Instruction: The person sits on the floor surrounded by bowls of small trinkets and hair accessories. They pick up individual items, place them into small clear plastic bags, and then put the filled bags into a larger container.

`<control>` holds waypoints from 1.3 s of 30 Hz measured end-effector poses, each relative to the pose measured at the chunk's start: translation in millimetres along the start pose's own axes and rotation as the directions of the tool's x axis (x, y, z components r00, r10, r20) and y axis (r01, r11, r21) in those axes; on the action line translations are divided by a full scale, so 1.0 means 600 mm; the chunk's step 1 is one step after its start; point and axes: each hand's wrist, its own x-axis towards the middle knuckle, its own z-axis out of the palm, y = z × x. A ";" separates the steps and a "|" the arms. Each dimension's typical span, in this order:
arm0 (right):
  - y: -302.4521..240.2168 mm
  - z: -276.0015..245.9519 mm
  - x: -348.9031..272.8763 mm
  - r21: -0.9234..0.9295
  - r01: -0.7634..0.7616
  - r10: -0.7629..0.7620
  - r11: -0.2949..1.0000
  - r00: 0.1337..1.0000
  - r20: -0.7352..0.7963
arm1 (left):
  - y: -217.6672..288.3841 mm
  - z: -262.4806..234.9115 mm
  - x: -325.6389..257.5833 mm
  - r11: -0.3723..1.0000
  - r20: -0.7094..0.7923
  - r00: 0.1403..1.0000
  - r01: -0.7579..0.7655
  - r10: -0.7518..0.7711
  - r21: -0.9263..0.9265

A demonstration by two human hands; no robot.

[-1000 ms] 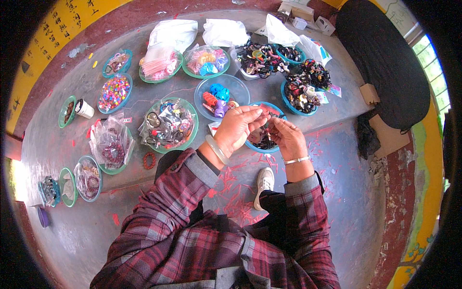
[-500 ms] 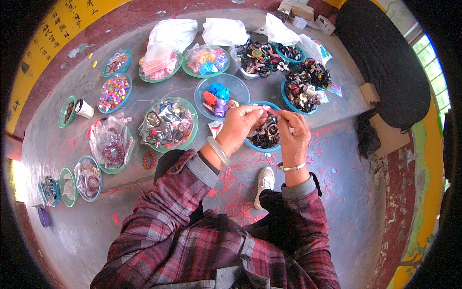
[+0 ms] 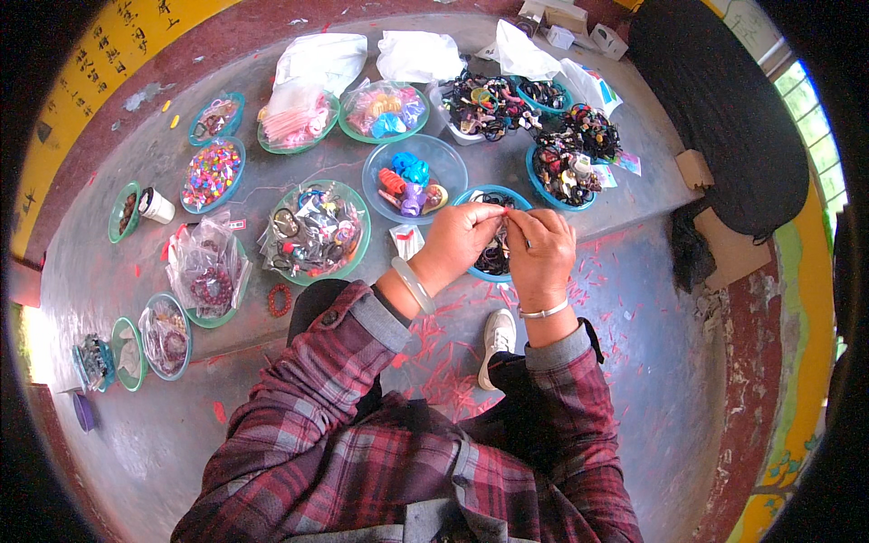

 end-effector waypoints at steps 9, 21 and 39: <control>0.001 -0.002 -0.004 -0.135 0.115 -0.109 0.984 0.993 0.052 | -0.003 0.003 0.000 0.926 0.028 0.967 -0.249 0.252 0.285; -0.003 -0.001 -0.007 -0.127 0.078 -0.066 0.989 0.993 0.098 | 0.015 0.004 -0.006 0.904 0.064 0.960 -0.278 0.272 0.326; -0.004 -0.006 -0.006 -0.128 0.034 -0.010 0.991 0.983 0.182 | 0.003 0.004 -0.007 0.910 0.103 0.964 -0.264 0.244 0.320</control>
